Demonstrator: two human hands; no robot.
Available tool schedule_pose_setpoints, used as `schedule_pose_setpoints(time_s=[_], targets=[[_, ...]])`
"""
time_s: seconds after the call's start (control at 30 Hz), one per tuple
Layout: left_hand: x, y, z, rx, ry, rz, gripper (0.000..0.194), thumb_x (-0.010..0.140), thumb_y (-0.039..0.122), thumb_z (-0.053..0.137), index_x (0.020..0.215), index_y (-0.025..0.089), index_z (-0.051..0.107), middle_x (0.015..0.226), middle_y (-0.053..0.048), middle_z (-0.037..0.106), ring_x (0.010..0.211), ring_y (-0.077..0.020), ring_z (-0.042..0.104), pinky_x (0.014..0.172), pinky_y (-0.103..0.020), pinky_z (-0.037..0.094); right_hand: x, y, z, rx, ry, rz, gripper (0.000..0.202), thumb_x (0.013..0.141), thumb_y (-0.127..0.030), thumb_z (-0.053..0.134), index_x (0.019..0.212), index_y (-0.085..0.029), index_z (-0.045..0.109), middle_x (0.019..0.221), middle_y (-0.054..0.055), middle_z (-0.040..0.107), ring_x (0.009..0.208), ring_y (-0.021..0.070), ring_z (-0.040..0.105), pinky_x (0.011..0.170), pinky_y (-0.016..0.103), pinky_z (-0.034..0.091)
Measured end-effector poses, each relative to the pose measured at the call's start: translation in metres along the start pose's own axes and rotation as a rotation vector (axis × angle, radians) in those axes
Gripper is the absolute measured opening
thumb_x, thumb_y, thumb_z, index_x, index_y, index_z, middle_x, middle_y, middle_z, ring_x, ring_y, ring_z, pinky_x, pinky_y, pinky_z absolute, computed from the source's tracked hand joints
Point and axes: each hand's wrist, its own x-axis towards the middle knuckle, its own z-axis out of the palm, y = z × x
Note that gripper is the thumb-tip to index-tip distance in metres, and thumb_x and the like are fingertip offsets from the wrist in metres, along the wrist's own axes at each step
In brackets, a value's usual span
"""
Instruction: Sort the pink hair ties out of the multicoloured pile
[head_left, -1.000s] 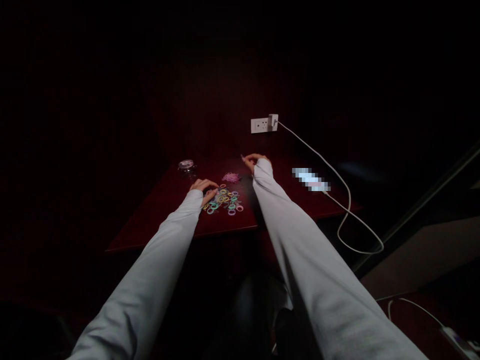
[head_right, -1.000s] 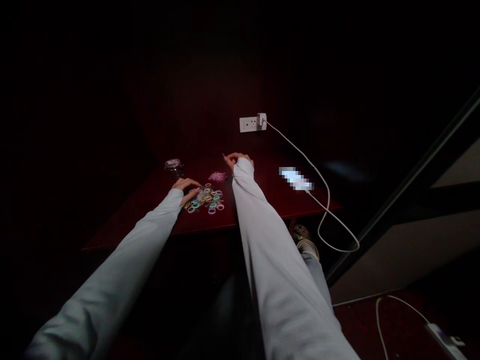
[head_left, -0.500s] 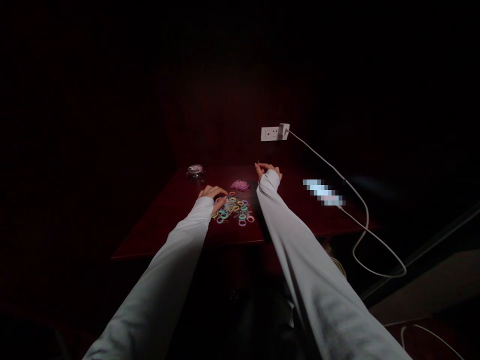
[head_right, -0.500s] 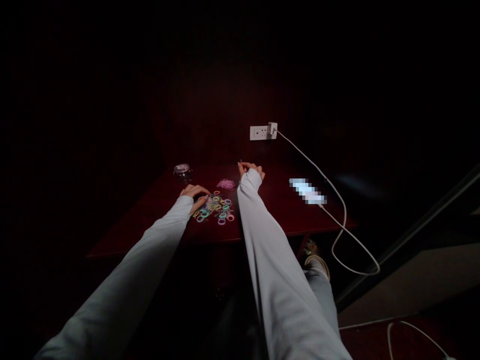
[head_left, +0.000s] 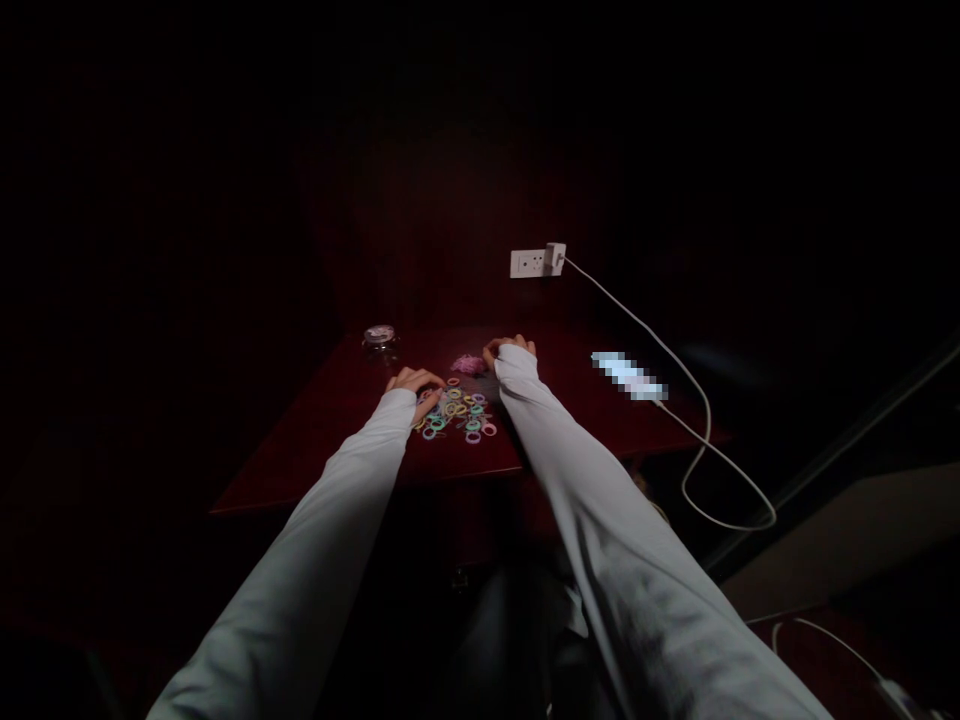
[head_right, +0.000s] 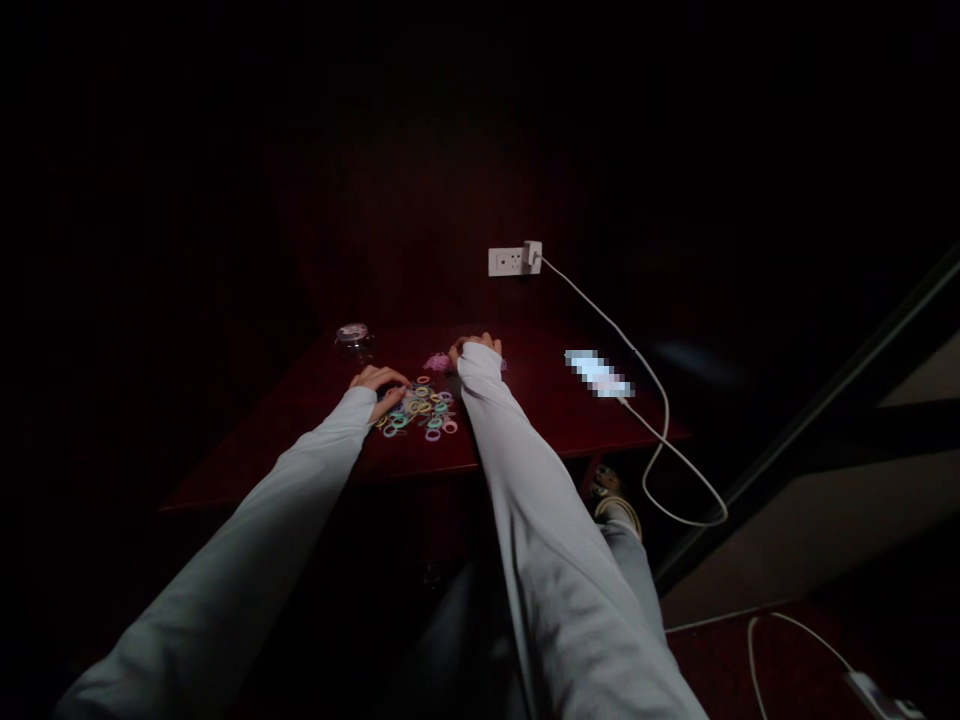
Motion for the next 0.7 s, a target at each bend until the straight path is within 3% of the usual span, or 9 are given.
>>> schedule_pose_setpoints(time_s=[0.17, 0.33, 0.43, 0.53, 0.7], targets=[[-0.002, 0.015, -0.004, 0.006, -0.002, 0.020, 0.019, 0.101, 0.034, 0.061, 0.107, 0.031, 0.078, 0.113, -0.003, 0.081, 0.112, -0.0288, 0.062, 0.100, -0.044, 0.046, -0.017, 0.020, -0.027, 0.041, -0.320, -0.147, 0.026, 0.100, -0.030, 0.066, 0.115, -0.020, 0.084, 0.113, 0.009, 0.082, 0.103, 0.0220, 0.071, 0.084, 0.027, 0.049], [-0.002, 0.020, -0.005, -0.007, -0.015, 0.046, 0.018, 0.099, 0.034, 0.063, 0.108, 0.032, 0.079, 0.112, -0.002, 0.081, 0.111, -0.0283, 0.062, 0.103, -0.044, 0.047, -0.032, 0.031, -0.047, 0.105, -0.321, -0.246, 0.019, 0.094, -0.025, 0.072, 0.107, -0.023, 0.085, 0.114, 0.004, 0.082, 0.103, 0.0189, 0.071, 0.082, 0.023, 0.048], [-0.002, 0.016, -0.003, -0.018, -0.015, 0.052, 0.018, 0.099, 0.033, 0.061, 0.105, 0.032, 0.079, 0.110, -0.002, 0.081, 0.110, -0.0278, 0.062, 0.104, -0.044, 0.047, -0.035, 0.028, -0.056, 0.153, -0.425, -0.253, 0.017, 0.085, -0.022, 0.080, 0.100, -0.026, 0.087, 0.100, 0.000, 0.083, 0.093, 0.0175, 0.072, 0.078, 0.022, 0.048], [-0.001, 0.012, -0.001, -0.025, -0.032, 0.060, 0.023, 0.098, 0.027, 0.058, 0.105, 0.031, 0.079, 0.111, -0.002, 0.081, 0.111, -0.0276, 0.062, 0.105, -0.044, 0.048, -0.035, 0.020, -0.058, 0.239, -0.549, -0.256, 0.017, 0.079, -0.020, 0.084, 0.095, -0.026, 0.087, 0.090, -0.003, 0.082, 0.085, 0.0157, 0.071, 0.074, 0.022, 0.047], [0.000, 0.014, -0.001, -0.022, -0.049, 0.073, 0.025, 0.094, 0.023, 0.058, 0.104, 0.030, 0.080, 0.113, -0.002, 0.081, 0.110, -0.0270, 0.062, 0.107, -0.044, 0.048, -0.032, 0.008, -0.053, 0.328, -0.594, -0.266, 0.015, 0.075, -0.018, 0.083, 0.088, -0.025, 0.086, 0.086, -0.004, 0.080, 0.082, 0.0148, 0.069, 0.072, 0.022, 0.047]])
